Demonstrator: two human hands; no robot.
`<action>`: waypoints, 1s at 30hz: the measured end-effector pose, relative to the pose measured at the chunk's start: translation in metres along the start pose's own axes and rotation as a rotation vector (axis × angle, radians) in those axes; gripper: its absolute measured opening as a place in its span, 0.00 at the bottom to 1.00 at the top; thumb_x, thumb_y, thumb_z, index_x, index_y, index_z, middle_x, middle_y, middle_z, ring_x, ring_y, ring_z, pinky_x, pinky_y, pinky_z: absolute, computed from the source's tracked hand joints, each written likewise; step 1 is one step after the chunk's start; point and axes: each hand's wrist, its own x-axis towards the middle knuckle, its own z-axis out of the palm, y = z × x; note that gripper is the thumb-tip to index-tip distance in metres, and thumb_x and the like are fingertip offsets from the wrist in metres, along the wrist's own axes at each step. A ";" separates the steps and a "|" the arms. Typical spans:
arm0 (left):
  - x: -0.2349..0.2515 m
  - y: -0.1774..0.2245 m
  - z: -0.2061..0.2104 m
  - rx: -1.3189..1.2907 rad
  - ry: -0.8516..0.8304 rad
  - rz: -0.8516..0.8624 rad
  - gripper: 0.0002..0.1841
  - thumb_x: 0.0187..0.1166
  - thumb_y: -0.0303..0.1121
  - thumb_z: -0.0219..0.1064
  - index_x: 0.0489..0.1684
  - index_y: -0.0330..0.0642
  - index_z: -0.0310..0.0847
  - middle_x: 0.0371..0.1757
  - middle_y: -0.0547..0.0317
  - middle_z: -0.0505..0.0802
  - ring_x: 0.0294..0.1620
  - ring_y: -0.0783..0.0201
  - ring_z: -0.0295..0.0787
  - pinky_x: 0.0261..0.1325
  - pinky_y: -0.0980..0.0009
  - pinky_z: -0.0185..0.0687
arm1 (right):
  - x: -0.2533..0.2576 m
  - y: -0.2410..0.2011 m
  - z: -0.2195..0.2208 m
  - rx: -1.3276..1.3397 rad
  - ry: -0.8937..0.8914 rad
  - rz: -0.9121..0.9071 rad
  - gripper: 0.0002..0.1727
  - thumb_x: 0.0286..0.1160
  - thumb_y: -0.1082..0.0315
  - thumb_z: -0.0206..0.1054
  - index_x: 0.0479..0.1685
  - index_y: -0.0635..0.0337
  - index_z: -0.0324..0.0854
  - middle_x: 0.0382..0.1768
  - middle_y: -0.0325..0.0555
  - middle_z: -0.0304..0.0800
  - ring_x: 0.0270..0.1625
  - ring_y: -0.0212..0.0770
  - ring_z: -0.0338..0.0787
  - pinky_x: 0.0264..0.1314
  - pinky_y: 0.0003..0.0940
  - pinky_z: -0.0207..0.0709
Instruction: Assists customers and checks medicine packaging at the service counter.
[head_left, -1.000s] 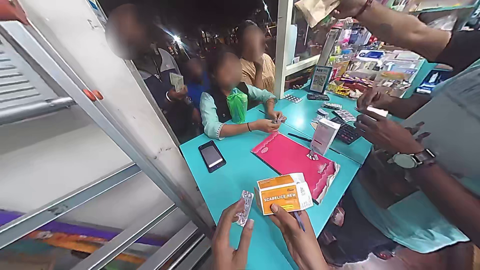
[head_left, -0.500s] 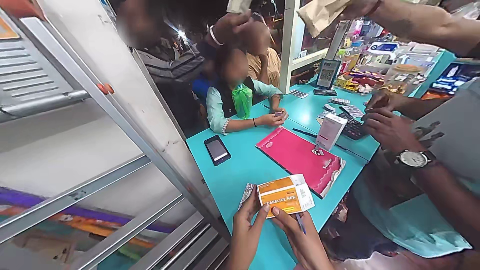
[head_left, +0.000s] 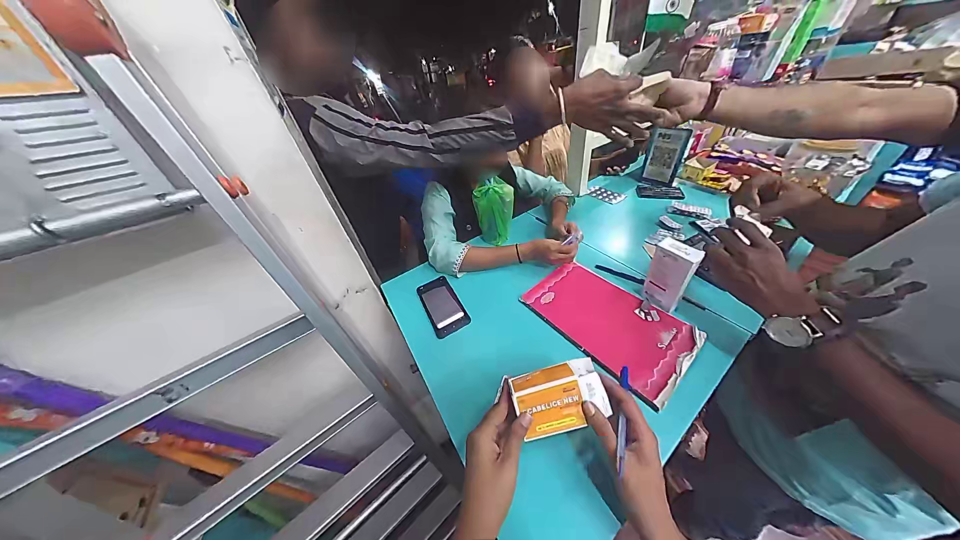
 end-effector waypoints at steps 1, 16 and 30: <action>0.001 -0.002 -0.001 0.028 -0.002 -0.010 0.26 0.82 0.25 0.63 0.78 0.22 0.70 0.72 0.38 0.87 0.66 0.66 0.90 0.70 0.74 0.84 | -0.002 0.006 0.001 -0.017 -0.013 -0.034 0.26 0.77 0.73 0.66 0.73 0.76 0.72 0.60 0.45 0.91 0.57 0.25 0.92 0.59 0.19 0.86; 0.004 -0.005 0.004 0.223 -0.063 -0.009 0.20 0.86 0.25 0.56 0.72 0.22 0.76 0.66 0.36 0.89 0.67 0.62 0.90 0.73 0.68 0.82 | 0.001 0.024 -0.005 -0.089 -0.135 -0.120 0.25 0.86 0.66 0.59 0.74 0.77 0.75 0.66 0.51 0.90 0.63 0.24 0.90 0.69 0.20 0.81; -0.001 -0.021 -0.004 0.563 -0.024 0.180 0.29 0.83 0.38 0.63 0.78 0.24 0.72 0.74 0.31 0.83 0.74 0.39 0.83 0.76 0.48 0.76 | -0.003 0.016 -0.007 0.006 0.100 0.019 0.27 0.83 0.68 0.62 0.77 0.76 0.70 0.60 0.51 0.90 0.49 0.31 0.95 0.49 0.26 0.92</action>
